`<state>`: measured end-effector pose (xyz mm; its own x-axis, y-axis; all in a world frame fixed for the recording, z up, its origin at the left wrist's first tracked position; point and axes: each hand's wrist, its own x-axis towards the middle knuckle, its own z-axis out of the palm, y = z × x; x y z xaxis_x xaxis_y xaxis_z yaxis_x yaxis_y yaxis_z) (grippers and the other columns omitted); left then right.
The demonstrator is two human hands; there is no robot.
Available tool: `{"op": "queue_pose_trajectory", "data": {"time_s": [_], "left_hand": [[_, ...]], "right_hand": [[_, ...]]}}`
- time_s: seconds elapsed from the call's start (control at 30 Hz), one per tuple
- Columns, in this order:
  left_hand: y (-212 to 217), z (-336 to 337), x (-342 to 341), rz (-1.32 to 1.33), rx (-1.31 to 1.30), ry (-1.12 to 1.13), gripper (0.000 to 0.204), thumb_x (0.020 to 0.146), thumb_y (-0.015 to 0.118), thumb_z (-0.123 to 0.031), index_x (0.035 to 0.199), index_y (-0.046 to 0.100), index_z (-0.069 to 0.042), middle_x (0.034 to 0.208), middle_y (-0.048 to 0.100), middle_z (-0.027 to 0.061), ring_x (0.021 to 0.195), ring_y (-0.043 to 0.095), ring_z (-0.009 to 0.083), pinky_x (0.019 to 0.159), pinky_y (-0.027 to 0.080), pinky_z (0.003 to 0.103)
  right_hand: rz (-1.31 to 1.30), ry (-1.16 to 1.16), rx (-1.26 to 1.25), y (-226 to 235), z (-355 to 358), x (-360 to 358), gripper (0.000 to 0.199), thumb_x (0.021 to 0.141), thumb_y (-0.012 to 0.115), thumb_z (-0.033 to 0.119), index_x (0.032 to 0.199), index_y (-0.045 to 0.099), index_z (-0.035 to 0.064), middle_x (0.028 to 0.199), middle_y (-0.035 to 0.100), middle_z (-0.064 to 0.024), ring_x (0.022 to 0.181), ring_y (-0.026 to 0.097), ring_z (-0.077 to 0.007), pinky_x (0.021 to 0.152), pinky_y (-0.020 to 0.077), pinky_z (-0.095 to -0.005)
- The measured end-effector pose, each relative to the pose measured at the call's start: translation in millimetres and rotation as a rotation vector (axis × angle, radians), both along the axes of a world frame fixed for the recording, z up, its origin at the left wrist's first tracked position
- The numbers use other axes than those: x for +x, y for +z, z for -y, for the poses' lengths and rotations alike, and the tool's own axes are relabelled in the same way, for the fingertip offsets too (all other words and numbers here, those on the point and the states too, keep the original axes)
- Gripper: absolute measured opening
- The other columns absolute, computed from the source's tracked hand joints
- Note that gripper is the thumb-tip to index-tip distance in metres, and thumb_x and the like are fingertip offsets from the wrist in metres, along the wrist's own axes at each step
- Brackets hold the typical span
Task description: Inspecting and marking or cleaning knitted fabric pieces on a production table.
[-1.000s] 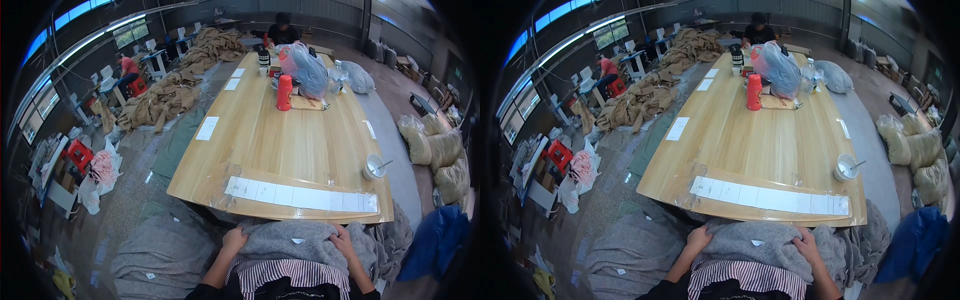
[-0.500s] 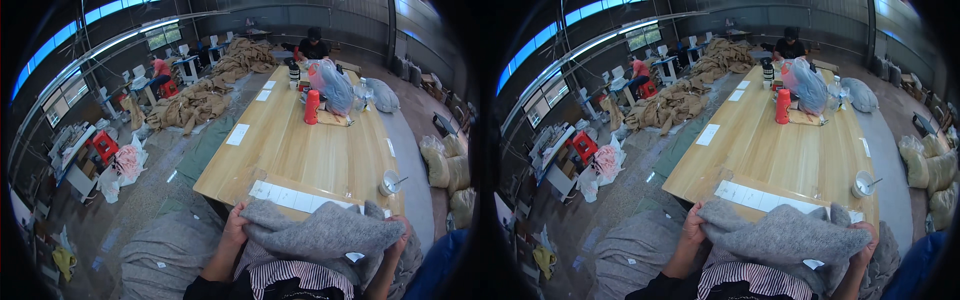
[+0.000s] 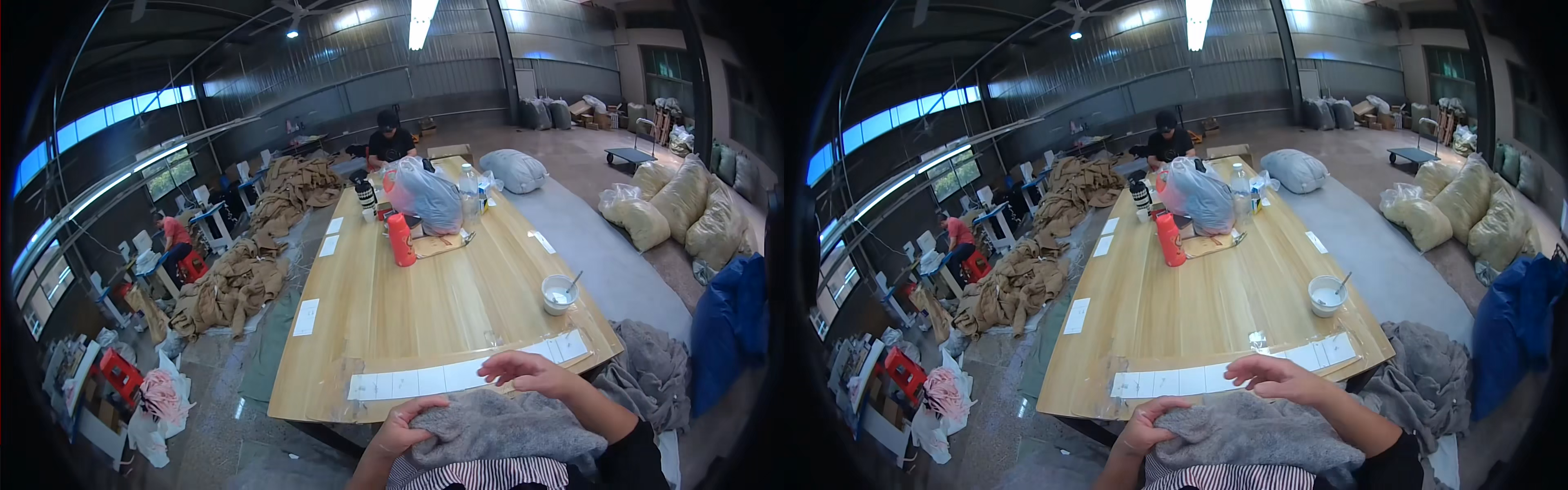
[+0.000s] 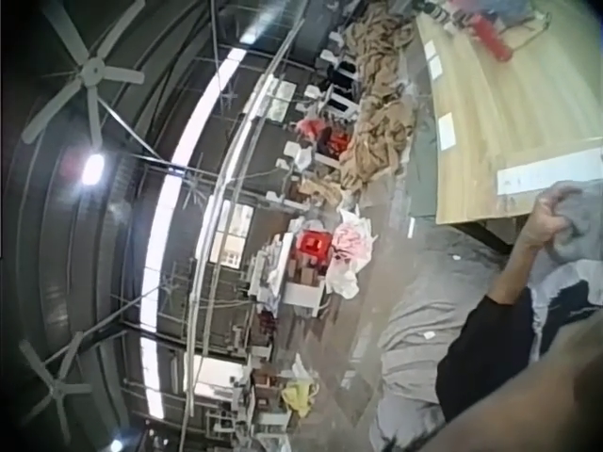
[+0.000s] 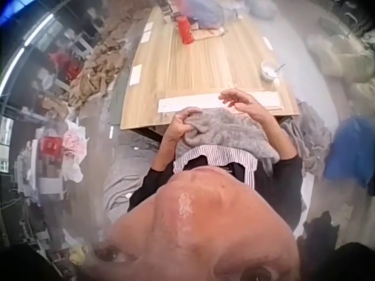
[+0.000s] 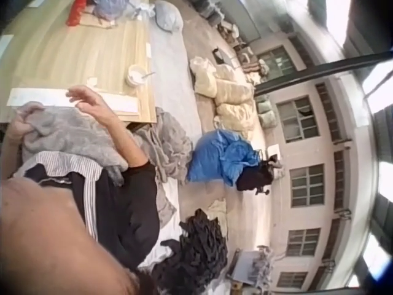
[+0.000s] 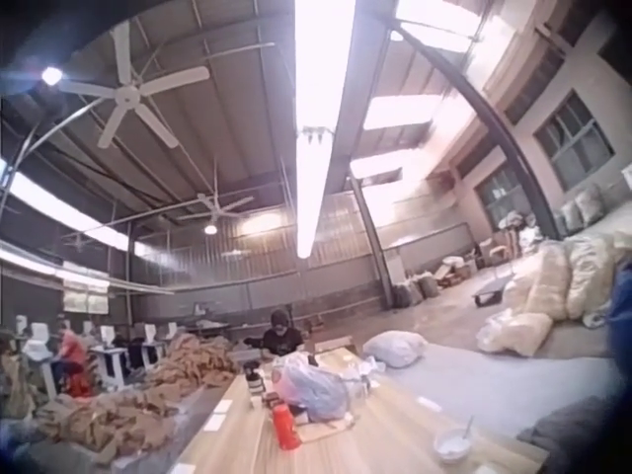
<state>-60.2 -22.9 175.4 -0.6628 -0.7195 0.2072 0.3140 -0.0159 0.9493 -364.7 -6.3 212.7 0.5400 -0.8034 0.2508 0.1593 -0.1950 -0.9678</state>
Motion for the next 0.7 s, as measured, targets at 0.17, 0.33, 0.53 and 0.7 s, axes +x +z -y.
{"op": "queue_pose_trajectory", "data": {"time_s": [0.17,0.33,0.53,0.7], "left_hand": [[8.4,-10.4,-3.1,0.055,0.017,0.027,0.053,0.070,0.056,0.012,0.121,0.058,-0.001,0.117,0.058,0.0066,0.111,0.053,0.0153,0.097,0.040,0.027],[23.5,-12.4,6.4,0.240,-0.061,0.103,0.058,0.073,0.070,0.004,0.128,0.051,-0.001,0.118,0.057,0.0065,0.108,0.055,0.0152,0.094,0.043,0.029],[13.0,-7.1,-14.2,0.158,0.150,0.138,0.052,0.078,0.069,0.006,0.125,0.046,0.000,0.099,0.065,0.0129,0.087,0.063,0.0158,0.078,0.052,0.027],[-2.4,-5.4,-29.4,0.417,0.022,0.227,0.026,0.081,0.067,-0.007,0.105,0.061,0.002,0.090,0.066,0.0120,0.080,0.063,0.0194,0.067,0.052,0.031]], "right_hand": [[-0.379,0.239,0.182,-31.8,12.9,72.3,0.047,0.094,0.058,0.032,0.126,0.052,-0.0010,0.114,0.060,-0.0076,0.108,0.053,-0.0149,0.093,0.0424,-0.0299],[-0.281,0.118,0.153,-32.0,13.2,78.9,0.034,0.092,0.062,0.025,0.115,0.062,-0.0003,0.099,0.067,-0.0046,0.091,0.056,-0.0088,0.084,0.0457,-0.0263],[-0.161,-0.044,0.144,-31.0,-3.9,67.0,0.028,0.090,0.062,0.019,0.109,0.062,-0.0021,0.096,0.067,-0.0045,0.088,0.056,-0.0103,0.081,0.0462,-0.0276],[-0.079,-0.081,0.036,-45.1,-17.7,74.2,0.027,0.092,0.060,0.021,0.107,0.061,-0.0006,0.093,0.063,-0.0009,0.087,0.054,-0.0082,0.079,0.0447,-0.0257]]}}
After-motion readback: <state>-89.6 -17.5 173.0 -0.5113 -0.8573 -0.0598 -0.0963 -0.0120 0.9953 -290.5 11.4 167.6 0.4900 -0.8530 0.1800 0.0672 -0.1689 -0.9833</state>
